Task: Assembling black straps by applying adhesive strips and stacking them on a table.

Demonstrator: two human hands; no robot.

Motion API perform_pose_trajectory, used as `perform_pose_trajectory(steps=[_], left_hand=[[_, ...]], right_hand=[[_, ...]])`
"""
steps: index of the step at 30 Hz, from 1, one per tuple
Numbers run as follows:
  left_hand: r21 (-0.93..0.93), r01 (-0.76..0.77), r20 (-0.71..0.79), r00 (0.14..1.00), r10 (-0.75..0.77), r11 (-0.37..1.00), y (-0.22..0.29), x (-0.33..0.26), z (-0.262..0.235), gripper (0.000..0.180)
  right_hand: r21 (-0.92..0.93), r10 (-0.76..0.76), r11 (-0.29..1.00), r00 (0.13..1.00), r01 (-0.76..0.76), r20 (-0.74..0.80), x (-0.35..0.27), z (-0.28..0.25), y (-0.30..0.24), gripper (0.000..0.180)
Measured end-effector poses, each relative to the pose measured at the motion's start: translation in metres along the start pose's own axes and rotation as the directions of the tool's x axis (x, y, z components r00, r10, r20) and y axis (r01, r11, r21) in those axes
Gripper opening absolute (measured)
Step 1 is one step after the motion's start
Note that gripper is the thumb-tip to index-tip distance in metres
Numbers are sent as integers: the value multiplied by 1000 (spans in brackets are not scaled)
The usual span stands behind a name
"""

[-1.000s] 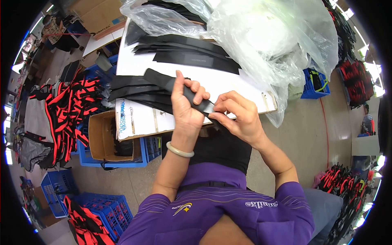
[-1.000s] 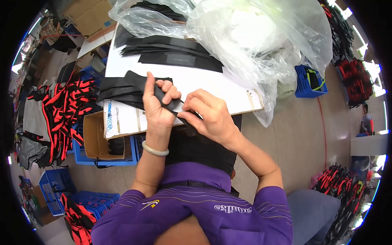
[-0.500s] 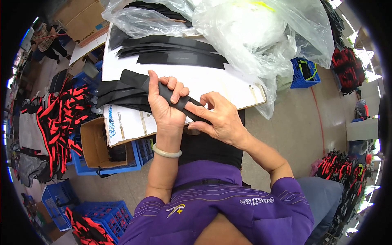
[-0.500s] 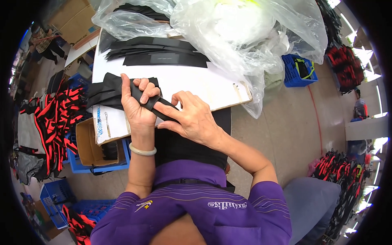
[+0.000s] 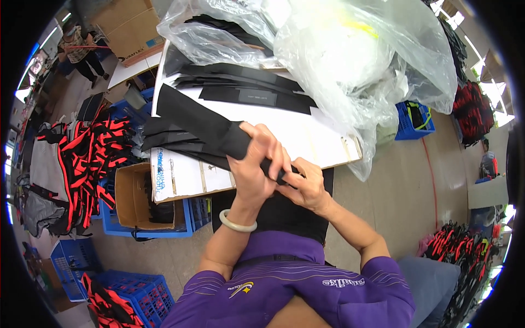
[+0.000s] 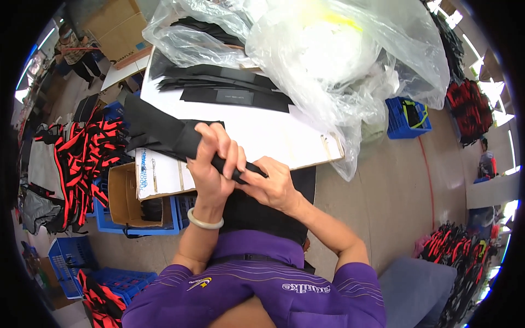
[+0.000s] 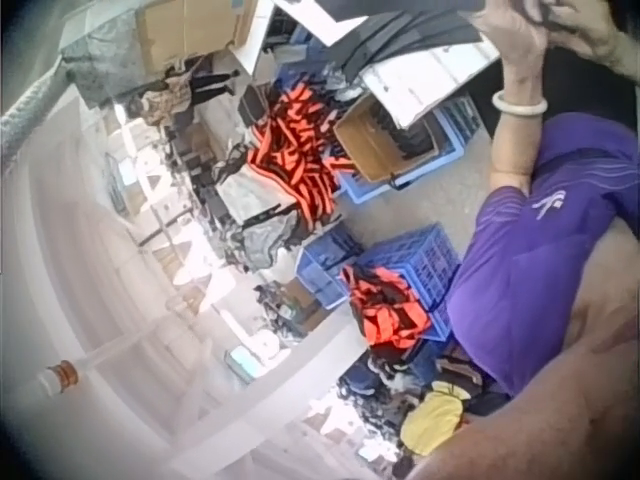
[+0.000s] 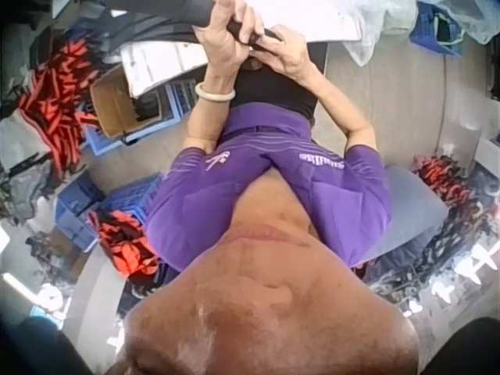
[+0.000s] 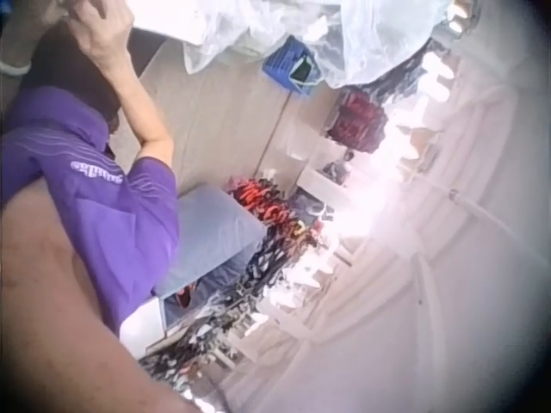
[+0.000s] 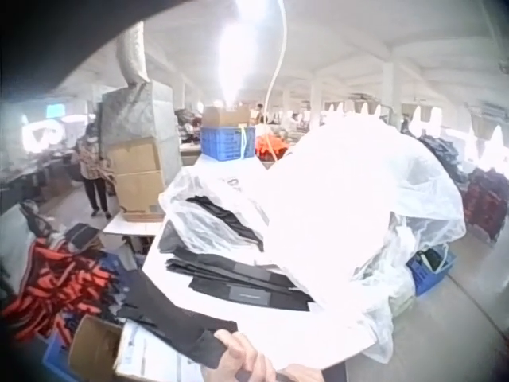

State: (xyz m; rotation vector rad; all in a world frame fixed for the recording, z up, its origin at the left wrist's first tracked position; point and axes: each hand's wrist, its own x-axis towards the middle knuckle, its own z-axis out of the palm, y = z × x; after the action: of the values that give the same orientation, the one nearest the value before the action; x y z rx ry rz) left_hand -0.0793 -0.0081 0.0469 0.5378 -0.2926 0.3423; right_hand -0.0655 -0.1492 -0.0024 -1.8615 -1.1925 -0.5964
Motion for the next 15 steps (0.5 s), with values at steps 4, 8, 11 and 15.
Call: perform_pose_trajectory(steps=[4, 8, 11, 15], left_hand=[[47, -49, 108, 993, 43, 998, 0, -9, 5, 19], [190, -74, 174, 984, 41, 979, 2, -14, 10, 22], [169, -42, 159, 987, 15, 985, -1, -9, 7, 34], [168, 10, 0, 1000, -10, 986, -12, -2, -2, 43]], right_hand=[[66, -83, 994, 992, 89, -94, -14, 11, 9, 41], [117, -98, 986, 984, 115, -146, -22, 13, 9, 45], [162, 2, 987, 995, 14, -98, -11, 1, -3, 42], [654, 576, 617, 818, -439, 6, -6, -20, -16, 29]])
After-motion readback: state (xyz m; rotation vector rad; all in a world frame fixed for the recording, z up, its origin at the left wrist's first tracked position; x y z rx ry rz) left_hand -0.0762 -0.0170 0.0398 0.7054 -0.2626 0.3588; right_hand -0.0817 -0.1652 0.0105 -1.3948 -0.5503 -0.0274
